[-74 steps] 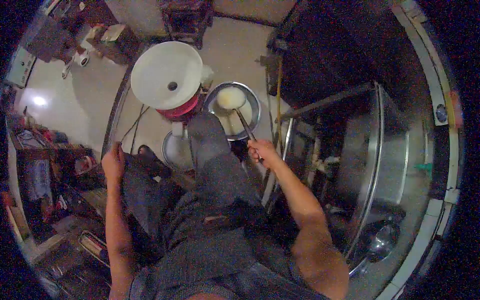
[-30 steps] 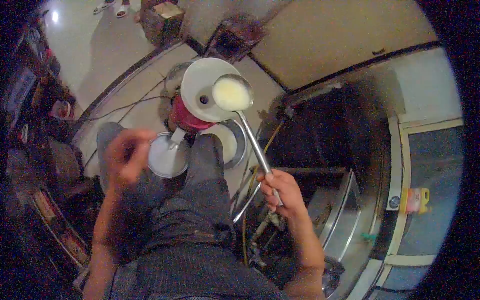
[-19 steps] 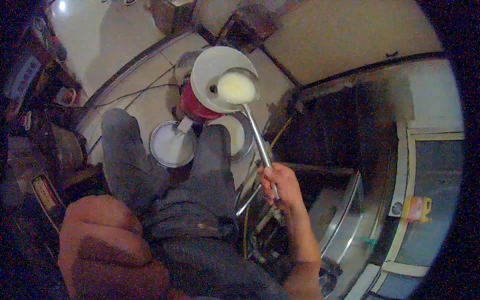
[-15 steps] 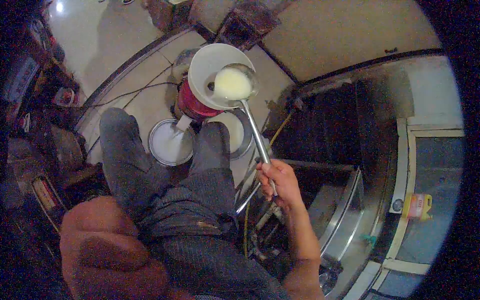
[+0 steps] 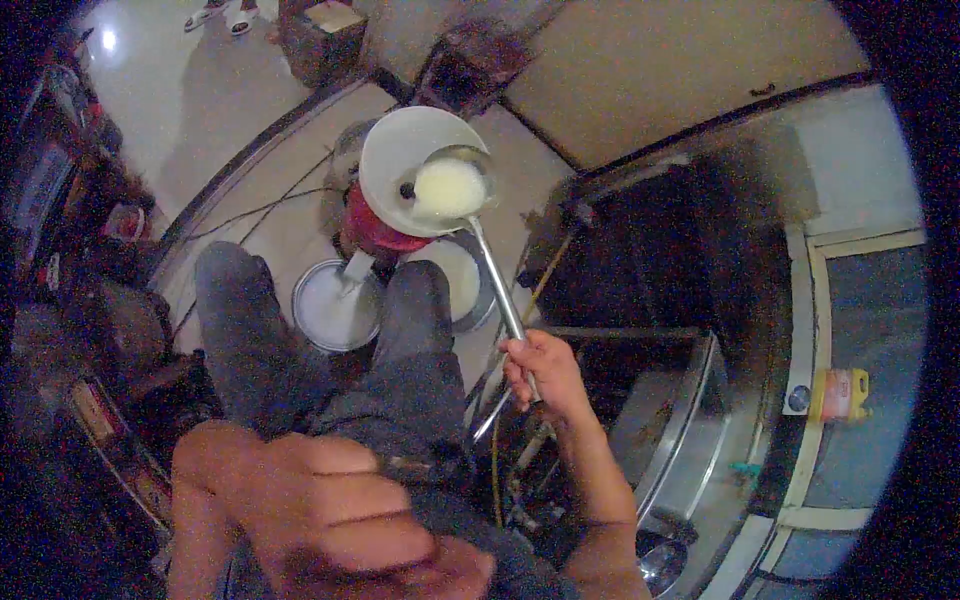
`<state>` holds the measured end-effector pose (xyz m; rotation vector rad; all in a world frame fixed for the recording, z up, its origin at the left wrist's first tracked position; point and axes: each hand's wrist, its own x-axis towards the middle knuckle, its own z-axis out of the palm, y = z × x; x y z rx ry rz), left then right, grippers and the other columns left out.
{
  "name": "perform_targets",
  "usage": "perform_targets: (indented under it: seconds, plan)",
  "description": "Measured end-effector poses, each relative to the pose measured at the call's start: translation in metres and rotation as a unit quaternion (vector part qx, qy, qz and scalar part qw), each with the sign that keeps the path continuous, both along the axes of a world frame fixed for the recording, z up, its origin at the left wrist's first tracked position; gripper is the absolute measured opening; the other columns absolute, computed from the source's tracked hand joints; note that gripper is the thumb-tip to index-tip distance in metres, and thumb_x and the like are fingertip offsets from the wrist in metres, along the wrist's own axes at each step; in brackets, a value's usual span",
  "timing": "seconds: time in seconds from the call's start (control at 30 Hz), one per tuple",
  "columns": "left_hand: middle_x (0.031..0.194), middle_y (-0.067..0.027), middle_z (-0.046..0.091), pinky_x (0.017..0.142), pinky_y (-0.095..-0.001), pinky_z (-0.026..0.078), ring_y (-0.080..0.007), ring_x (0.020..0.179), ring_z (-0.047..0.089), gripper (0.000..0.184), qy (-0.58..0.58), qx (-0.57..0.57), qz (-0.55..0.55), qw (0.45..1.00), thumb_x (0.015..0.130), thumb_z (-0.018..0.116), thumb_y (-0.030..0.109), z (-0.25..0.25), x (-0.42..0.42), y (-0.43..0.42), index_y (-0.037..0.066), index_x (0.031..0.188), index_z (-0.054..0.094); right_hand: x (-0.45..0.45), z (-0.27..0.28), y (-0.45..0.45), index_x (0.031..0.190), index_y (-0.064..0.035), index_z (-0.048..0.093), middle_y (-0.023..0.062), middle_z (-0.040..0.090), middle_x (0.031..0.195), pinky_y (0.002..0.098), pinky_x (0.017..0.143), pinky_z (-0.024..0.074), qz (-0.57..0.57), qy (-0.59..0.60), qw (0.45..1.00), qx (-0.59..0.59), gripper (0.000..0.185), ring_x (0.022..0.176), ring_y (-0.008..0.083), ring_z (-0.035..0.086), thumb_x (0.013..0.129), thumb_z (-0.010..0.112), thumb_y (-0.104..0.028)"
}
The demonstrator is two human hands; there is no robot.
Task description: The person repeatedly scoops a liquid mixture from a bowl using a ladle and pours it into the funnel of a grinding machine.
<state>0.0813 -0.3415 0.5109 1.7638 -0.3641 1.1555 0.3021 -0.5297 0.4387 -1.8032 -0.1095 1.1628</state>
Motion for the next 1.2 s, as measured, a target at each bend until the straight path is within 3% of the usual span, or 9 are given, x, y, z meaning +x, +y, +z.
perform_targets:
  seconds: [0.03, 0.17, 0.27, 0.3, 0.37, 0.43, 0.63, 0.93, 1.2]
  plan:
    - [0.058, 0.0009, 0.040, 0.043, -0.0307, 0.033, -0.0138, 0.050, 0.047, 0.021, 0.064, 0.031, -0.156, 0.985, 0.075, 0.066, 0.025, -0.003, -0.002, 0.005, 0.010, 0.088, 0.060, -0.001, 0.000, 0.001, 0.100, 0.0008, 0.058, 0.0022, 0.052, 0.061, 0.0221, 0.033, 0.0354, -0.009, -0.016, 1.000, -0.007, 0.024, 0.038, 0.0075, 0.043, 0.094, 0.058, -0.023]
    - [0.063, 0.0003, 0.044, 0.045, -0.0297, 0.034, -0.0126, 0.052, 0.047, 0.017, 0.070, 0.015, -0.205, 0.976, 0.078, 0.063, 0.029, 0.002, -0.007, 0.016, 0.012, 0.077, 0.058, -0.001, -0.002, 0.001, 0.099, 0.0015, 0.057, 0.0023, 0.052, 0.061, 0.0227, 0.033, 0.0358, -0.014, -0.007, 1.000, -0.007, 0.025, 0.038, 0.0077, 0.043, 0.095, 0.058, -0.023]
    - [0.081, -0.0023, 0.059, 0.070, -0.0391, 0.047, -0.0149, 0.073, 0.056, 0.028, 0.077, 0.111, -0.194, 0.972, 0.086, 0.071, 0.025, 0.008, -0.030, 0.042, 0.008, 0.107, 0.065, 0.001, -0.008, -0.001, 0.098, 0.0018, 0.057, 0.0023, 0.052, 0.061, 0.0233, 0.033, 0.0362, -0.006, -0.015, 1.000, 0.006, 0.025, 0.037, 0.0079, 0.044, 0.095, 0.058, -0.022]
    - [0.069, -0.0012, 0.052, 0.056, -0.0394, 0.038, -0.0205, 0.057, 0.048, 0.030, 0.119, 0.084, -0.241, 0.959, 0.074, 0.073, 0.035, -0.005, -0.036, 0.052, 0.012, 0.079, 0.055, 0.000, -0.008, -0.001, 0.098, 0.0020, 0.057, 0.0024, 0.052, 0.061, 0.0234, 0.033, 0.0364, -0.006, -0.016, 1.000, 0.009, 0.025, 0.037, 0.0079, 0.044, 0.095, 0.058, -0.023]
    - [0.061, -0.0008, 0.045, 0.046, -0.0341, 0.034, -0.0214, 0.048, 0.045, 0.028, 0.157, 0.119, -0.092, 0.976, 0.071, 0.070, 0.036, -0.010, -0.041, 0.054, 0.015, 0.062, 0.053, -0.002, -0.008, -0.002, 0.098, 0.0022, 0.057, 0.0025, 0.052, 0.061, 0.0235, 0.033, 0.0365, -0.009, -0.017, 1.000, 0.014, 0.025, 0.038, 0.0079, 0.044, 0.094, 0.058, -0.023]
    - [0.064, -0.0024, 0.048, 0.051, -0.0294, 0.040, -0.0183, 0.056, 0.051, 0.008, 0.285, 0.265, 0.264, 0.883, 0.079, 0.066, 0.022, -0.001, -0.033, 0.055, 0.014, 0.080, 0.064, -0.003, -0.006, -0.001, 0.098, 0.0024, 0.057, 0.0025, 0.052, 0.061, 0.0235, 0.033, 0.0367, -0.008, -0.033, 0.999, 0.012, 0.026, 0.038, 0.0080, 0.044, 0.094, 0.059, -0.023]
    - [0.075, -0.0078, 0.068, 0.060, -0.0297, 0.047, -0.0213, 0.065, 0.063, 0.017, 0.364, -0.156, 0.335, 0.855, 0.089, 0.061, 0.015, -0.150, 0.000, 0.173, 0.004, 0.101, 0.068, -0.002, -0.008, 0.002, 0.099, 0.0025, 0.057, 0.0022, 0.051, 0.060, 0.0235, 0.034, 0.0368, -0.012, -0.039, 0.999, -0.003, 0.025, 0.038, 0.0084, 0.042, 0.094, 0.058, -0.022]
    - [0.086, -0.0185, 0.068, 0.071, -0.0437, 0.049, -0.0362, 0.083, 0.066, 0.029, 0.445, -0.106, 0.443, 0.771, 0.093, 0.056, 0.033, -0.310, -0.005, 0.255, 0.008, 0.103, 0.067, -0.001, -0.012, -0.001, 0.099, 0.0030, 0.056, 0.0029, 0.051, 0.060, 0.0240, 0.034, 0.0363, -0.004, -0.060, 0.998, 0.012, 0.024, 0.039, 0.0089, 0.042, 0.093, 0.057, -0.020]
    - [0.091, -0.0196, 0.068, 0.074, -0.0444, 0.050, -0.0389, 0.088, 0.065, 0.025, 0.472, -0.023, 0.430, 0.769, 0.093, 0.054, 0.027, -0.293, 0.000, 0.238, 0.007, 0.103, 0.067, 0.001, -0.017, 0.000, 0.093, 0.0012, 0.057, 0.0038, 0.054, 0.061, 0.0251, 0.035, 0.0376, -0.007, -0.074, 0.997, -0.001, 0.023, 0.039, 0.0101, 0.046, 0.094, 0.059, -0.021]
